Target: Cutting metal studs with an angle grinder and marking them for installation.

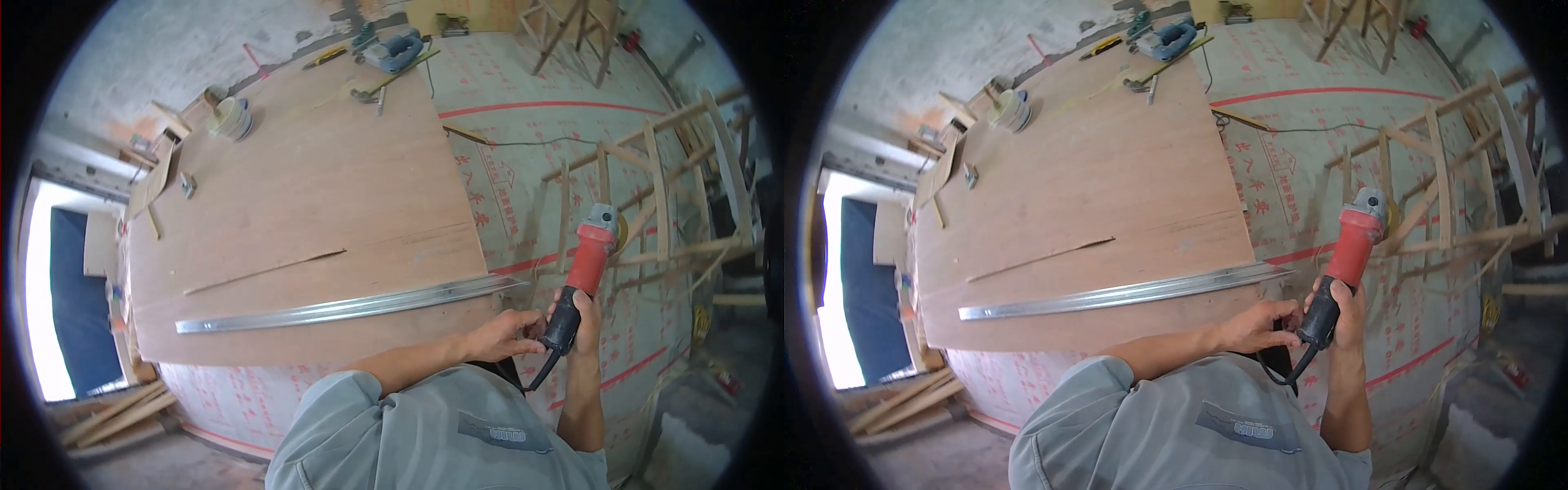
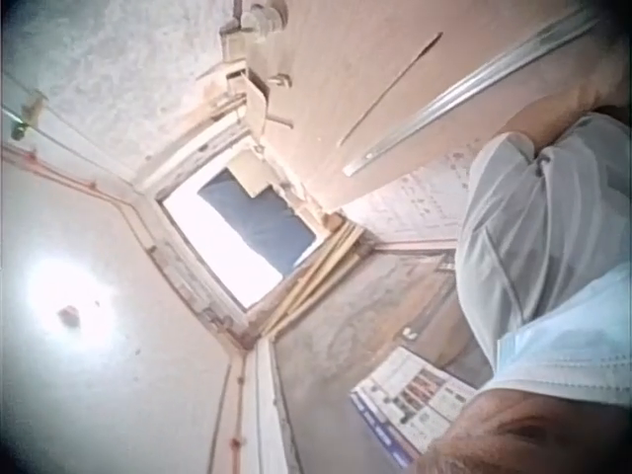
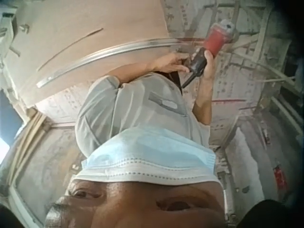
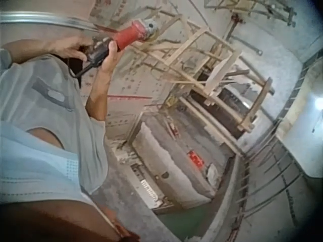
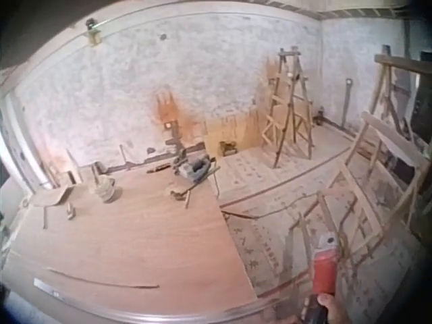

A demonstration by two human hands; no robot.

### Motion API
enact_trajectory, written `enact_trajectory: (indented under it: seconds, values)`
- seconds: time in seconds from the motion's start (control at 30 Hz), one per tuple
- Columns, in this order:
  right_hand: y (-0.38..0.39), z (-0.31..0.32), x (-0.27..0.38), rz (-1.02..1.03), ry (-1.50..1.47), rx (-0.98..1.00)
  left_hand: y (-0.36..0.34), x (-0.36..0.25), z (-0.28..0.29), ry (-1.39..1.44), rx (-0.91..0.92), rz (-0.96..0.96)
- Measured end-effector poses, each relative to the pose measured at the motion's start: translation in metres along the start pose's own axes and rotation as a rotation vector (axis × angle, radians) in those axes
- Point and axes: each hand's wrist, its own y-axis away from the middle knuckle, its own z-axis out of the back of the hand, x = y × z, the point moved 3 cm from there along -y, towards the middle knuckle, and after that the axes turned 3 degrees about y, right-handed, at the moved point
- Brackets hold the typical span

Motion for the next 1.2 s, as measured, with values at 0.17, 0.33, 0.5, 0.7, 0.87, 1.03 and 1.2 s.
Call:
enact_trajectory:
  seconds: [0.17, 0.33, 0.5, 0.7, 0.87, 1.03, 1.2]
  values:
    - [-0.037, 0.027, 0.038, -0.06, 0.032, 0.179, -0.047, 0.01, -0.023, 0.153, -0.069, 0.006]
    - [-0.07, 0.03, 0.066, -0.015, 0.12, 0.215, -0.081, -0.011, -0.022, -0.169, -0.216, -0.16]
    - [-0.095, 0.033, 0.085, -0.026, 0.29, 0.264, -0.102, -0.022, -0.024, -0.283, -0.293, -0.168]
    - [-0.111, 0.025, 0.098, 0.06, 0.437, 0.297, -0.118, -0.006, -0.02, -0.162, -0.324, -0.108]
    - [-0.144, 0.022, 0.102, -0.081, 0.402, 0.419, -0.129, -0.01, -0.02, -0.983, -0.624, -0.412]
    - [-0.21, 0.031, 0.11, -0.13, 0.415, 0.491, -0.137, 0.006, 0.019, -0.981, -0.535, -0.077]
    - [-0.29, 0.026, 0.124, 0.101, 0.723, 0.679, 0.046, 0.058, 0.07, -1.176, -0.839, 0.756]
